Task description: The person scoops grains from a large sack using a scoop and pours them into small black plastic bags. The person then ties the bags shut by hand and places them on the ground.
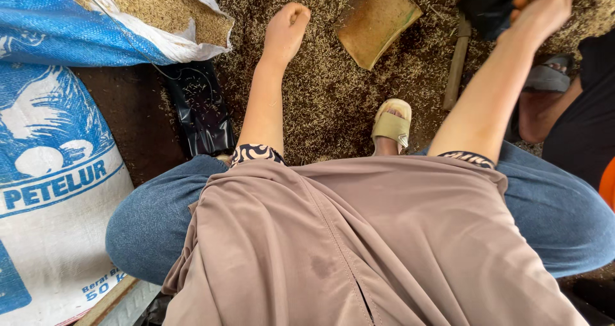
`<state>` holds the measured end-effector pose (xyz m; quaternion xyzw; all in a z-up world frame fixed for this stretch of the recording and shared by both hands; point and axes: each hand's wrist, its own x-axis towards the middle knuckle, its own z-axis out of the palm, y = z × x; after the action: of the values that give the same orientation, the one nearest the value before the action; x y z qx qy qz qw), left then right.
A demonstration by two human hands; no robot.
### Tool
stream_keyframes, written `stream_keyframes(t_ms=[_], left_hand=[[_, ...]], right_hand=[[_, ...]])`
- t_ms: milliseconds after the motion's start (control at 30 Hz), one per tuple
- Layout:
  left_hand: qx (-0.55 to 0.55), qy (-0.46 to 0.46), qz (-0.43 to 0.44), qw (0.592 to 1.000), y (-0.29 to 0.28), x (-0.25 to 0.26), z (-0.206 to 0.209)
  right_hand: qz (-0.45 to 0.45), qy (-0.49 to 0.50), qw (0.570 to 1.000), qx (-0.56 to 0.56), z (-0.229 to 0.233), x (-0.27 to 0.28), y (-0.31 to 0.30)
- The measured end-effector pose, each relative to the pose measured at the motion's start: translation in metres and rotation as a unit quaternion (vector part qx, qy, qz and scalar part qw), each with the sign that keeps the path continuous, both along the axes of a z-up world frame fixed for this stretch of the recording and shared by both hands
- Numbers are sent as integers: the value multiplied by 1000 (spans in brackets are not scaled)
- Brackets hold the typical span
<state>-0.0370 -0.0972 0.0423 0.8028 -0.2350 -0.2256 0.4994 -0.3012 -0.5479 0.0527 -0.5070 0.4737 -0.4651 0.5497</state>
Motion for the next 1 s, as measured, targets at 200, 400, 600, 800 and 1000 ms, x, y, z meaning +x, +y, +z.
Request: stream_keyframes(t_ms=[200, 400, 600, 800, 1000], left_hand=[[-12, 42, 7, 999, 12, -2, -26], [144, 3, -7, 990, 7, 15, -13], [213, -351, -140, 901, 36, 78, 30], [253, -446, -173, 841, 103, 102, 56], [252, -306, -179, 900, 148, 37, 50]], right_hand=[[-225, -45, 963, 142, -104, -52, -28], [-307, -97, 920, 223, -111, -23, 53], [662, 275, 694, 62, 39, 124, 284], [922, 159, 330, -120, 264, 91, 511], [878, -42, 383, -283, 335, 81, 587]])
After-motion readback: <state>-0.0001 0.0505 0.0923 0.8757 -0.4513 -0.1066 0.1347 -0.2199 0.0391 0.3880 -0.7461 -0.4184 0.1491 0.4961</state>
